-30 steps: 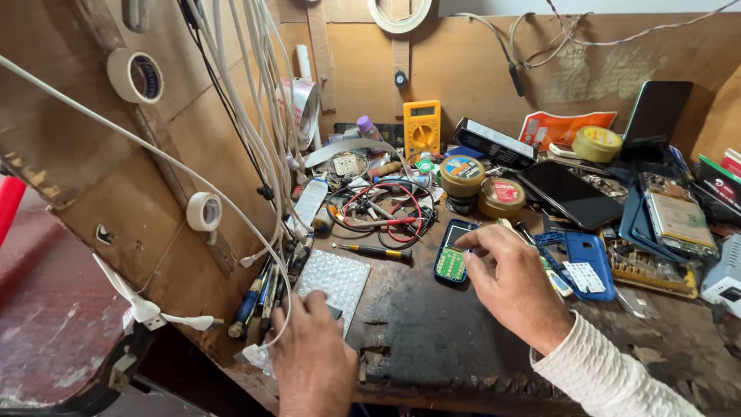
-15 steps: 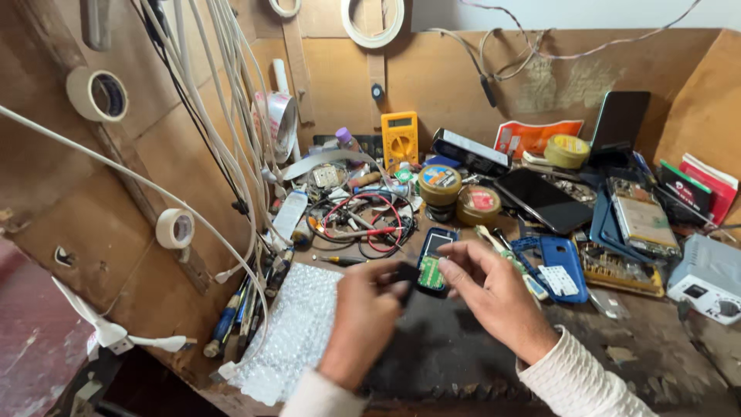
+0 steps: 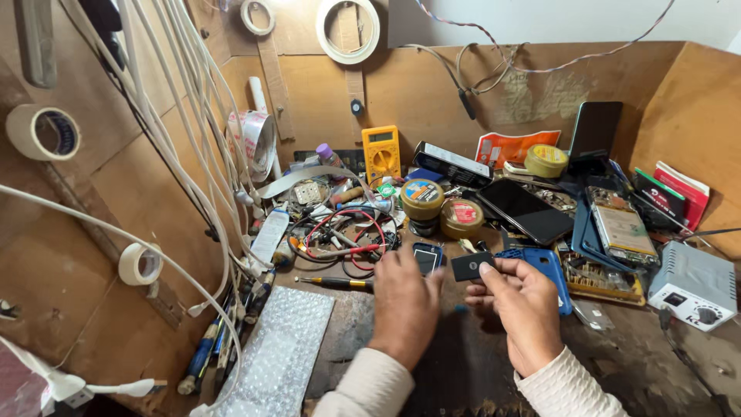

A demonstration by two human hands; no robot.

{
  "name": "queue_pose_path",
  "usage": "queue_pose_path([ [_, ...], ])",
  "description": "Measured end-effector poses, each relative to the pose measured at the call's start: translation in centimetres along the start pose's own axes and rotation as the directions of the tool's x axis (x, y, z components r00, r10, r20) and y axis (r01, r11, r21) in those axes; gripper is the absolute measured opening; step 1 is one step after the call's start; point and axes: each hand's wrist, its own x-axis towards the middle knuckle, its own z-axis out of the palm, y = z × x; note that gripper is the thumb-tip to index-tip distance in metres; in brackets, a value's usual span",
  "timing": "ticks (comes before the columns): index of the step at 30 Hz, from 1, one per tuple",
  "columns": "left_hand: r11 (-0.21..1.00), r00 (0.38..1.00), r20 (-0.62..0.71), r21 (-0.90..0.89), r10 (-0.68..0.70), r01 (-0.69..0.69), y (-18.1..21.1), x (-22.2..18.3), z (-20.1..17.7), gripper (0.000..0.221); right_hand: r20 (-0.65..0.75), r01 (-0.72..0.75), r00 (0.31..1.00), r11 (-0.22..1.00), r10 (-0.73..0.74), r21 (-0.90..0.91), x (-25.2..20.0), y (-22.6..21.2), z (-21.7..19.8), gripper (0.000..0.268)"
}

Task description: The person uses a heat gun on a mobile phone circuit board, applies paste from a small container with a tool, and places a battery and components into a phone casing by hand.

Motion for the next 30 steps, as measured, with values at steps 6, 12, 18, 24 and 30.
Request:
queue_pose_path([
  [6,0.96,0.997,-0.07,0.279,0.033,-0.013,1.0,0.2,2.8,0.078,0.083,-0.186,0.982,0.941,0.17,0.282,1.1,0.3,-1.0,0.015],
  [12,0.969,0.999,-0.023,0.245,0.04,-0.033,0.3,0.2,2.4,0.073,0.158,-0.356,0.934,0.834,0.319,0.422,2.2,1.4,-2.3,0.012],
  [18,0.944,0.989,-0.141,-0.33,-0.047,-0.002,-1.1,0.4,0.2,0.034,0.199,-0.398,0.917,0.816,0.346,0.419,2.1,0.7,-2.5,0.018],
  [24,-0.117,0.891,0.429,-0.902,-0.146,0.415,-3.1,0.5,0.0,0.036,0.188,-0.222,0.968,0.914,0.165,0.341,0.8,-0.8,-0.7,0.016],
  [30,-0.357,0.818,0.564,-0.792,-0.114,0.496,-5.3,0.9,0.2,0.033,0.217,0.25,0.949,0.964,-0.227,-0.086,0.1,-2.1,2.2,0.014],
])
